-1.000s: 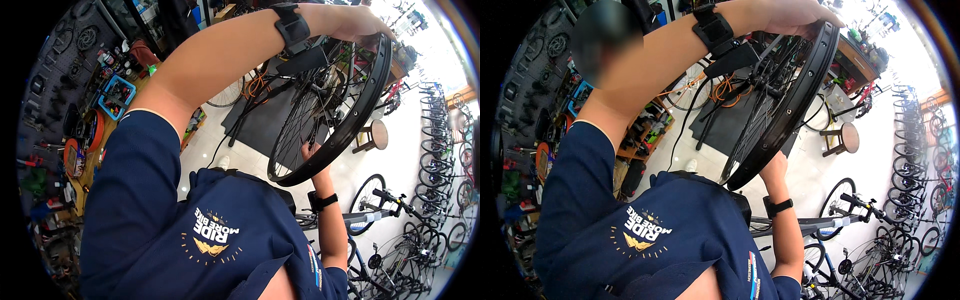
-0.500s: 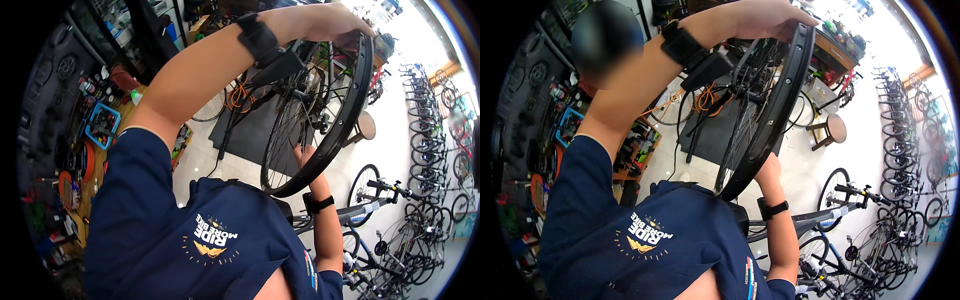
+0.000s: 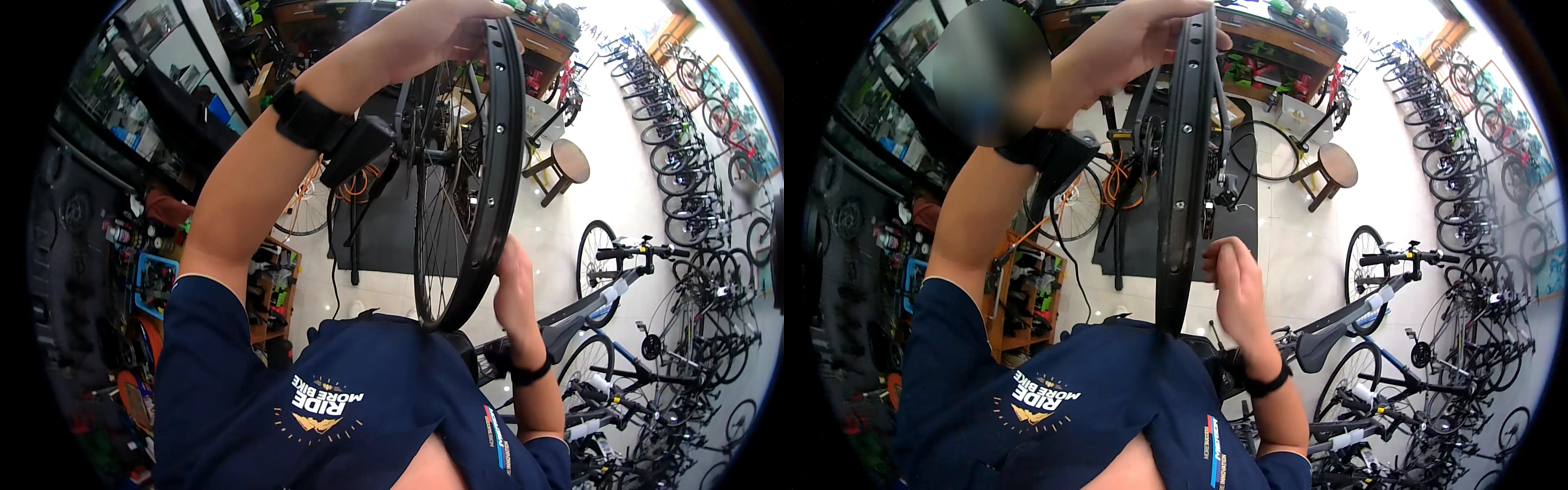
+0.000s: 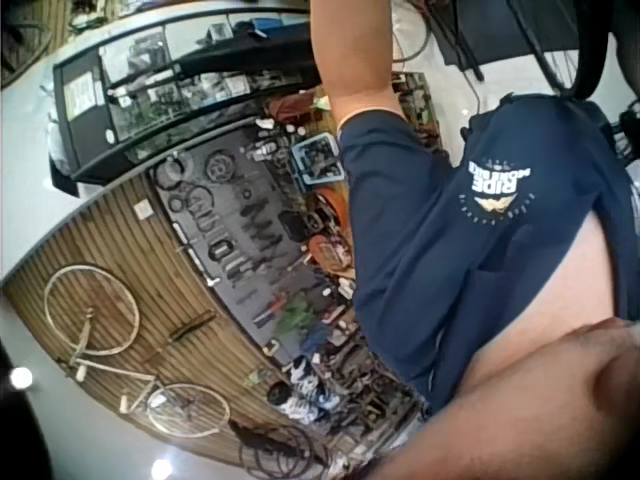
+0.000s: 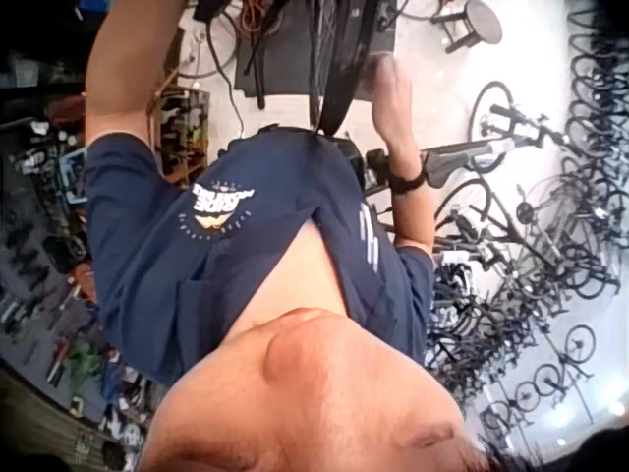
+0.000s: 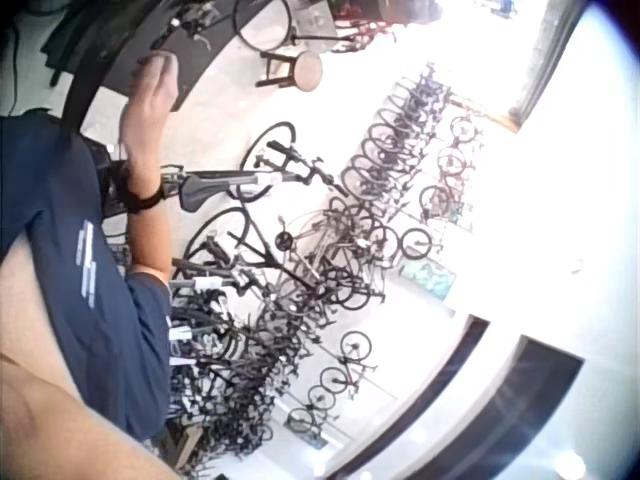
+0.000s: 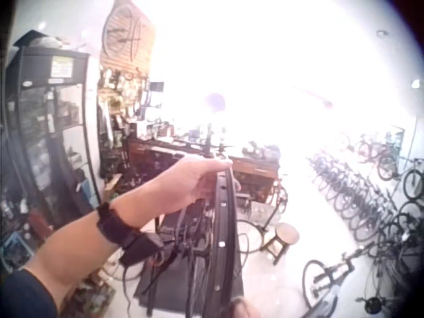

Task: The person works on a bicycle rim held in a stand, using a red tool to manipulate the spokes and rim tape one section at a time. The person then removes the rim from the stand and holds it while checking the hub and cassette area.

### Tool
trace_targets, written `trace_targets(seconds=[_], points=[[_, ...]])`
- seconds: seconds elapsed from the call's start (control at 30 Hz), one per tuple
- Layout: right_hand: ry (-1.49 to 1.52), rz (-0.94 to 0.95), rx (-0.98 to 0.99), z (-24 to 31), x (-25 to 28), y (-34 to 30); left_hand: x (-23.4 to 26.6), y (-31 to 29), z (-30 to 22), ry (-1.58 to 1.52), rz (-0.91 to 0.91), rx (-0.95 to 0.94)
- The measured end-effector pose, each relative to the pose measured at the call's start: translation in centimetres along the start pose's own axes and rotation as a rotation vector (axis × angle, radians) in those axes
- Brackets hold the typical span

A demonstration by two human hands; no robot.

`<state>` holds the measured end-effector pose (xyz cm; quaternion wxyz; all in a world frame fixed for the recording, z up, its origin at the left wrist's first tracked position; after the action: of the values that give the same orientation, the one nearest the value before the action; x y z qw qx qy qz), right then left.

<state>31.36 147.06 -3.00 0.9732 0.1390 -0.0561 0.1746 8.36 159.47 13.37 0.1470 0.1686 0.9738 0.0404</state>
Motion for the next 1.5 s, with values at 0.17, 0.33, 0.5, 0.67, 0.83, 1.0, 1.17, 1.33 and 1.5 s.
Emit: trace_targets(seconds=[0.17, 0.33, 0.5, 0.67, 0.83, 1.0, 1.17, 1.33, 1.5], points=[[-0.081, 0.212, 0.322, 7.0, -0.5, -1.2, 0.8, 0.4, 0.6, -0.019, 0.06, -0.008], [-0.236, 0.351, 0.452, 7.4, -1.0, -1.3, 0.6, -0.3, 0.2, 0.363, -0.01, -0.092], [0.058, 0.36, 0.329, 4.7, 1.1, -1.2, 0.7, -0.3, 0.2, 0.298, 0.028, 0.026], [0.007, 0.696, -0.014, 0.4, 2.2, -2.6, 0.7, -0.7, 0.0, 0.438, 0.017, -0.013], [0.246, 0.752, -0.231, -3.9, 0.8, -2.6, 1.5, -1.0, -0.1, 0.466, -0.052, 0.005], [0.442, 0.653, -0.401, -6.7, -1.7, -2.6, -0.5, -0.2, 0.1, 0.456, 0.077, -0.126], [0.654, 0.556, -0.602, -6.7, -2.5, -2.1, 2.0, 2.5, 0.8, 0.141, 0.286, -0.176], [0.525, 0.489, -0.604, -3.7, -3.1, -1.5, 1.5, 2.0, 0.6, 0.122, 0.338, -0.244], [0.486, 0.423, -0.611, -2.4, -3.4, -1.5, 2.9, 1.8, -0.2, 0.17, 0.397, -0.197]])
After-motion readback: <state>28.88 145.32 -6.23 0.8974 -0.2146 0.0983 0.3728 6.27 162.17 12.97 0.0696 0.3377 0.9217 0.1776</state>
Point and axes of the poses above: each hand's wrist, its own y-axis towards the middle knuckle, its own x-axis out of the back of the hand, z = x × y, the point moved 3 cm from there along y, towards the middle knuckle, and after that the axes turned 9 degrees about x, right-handed, at the moved point
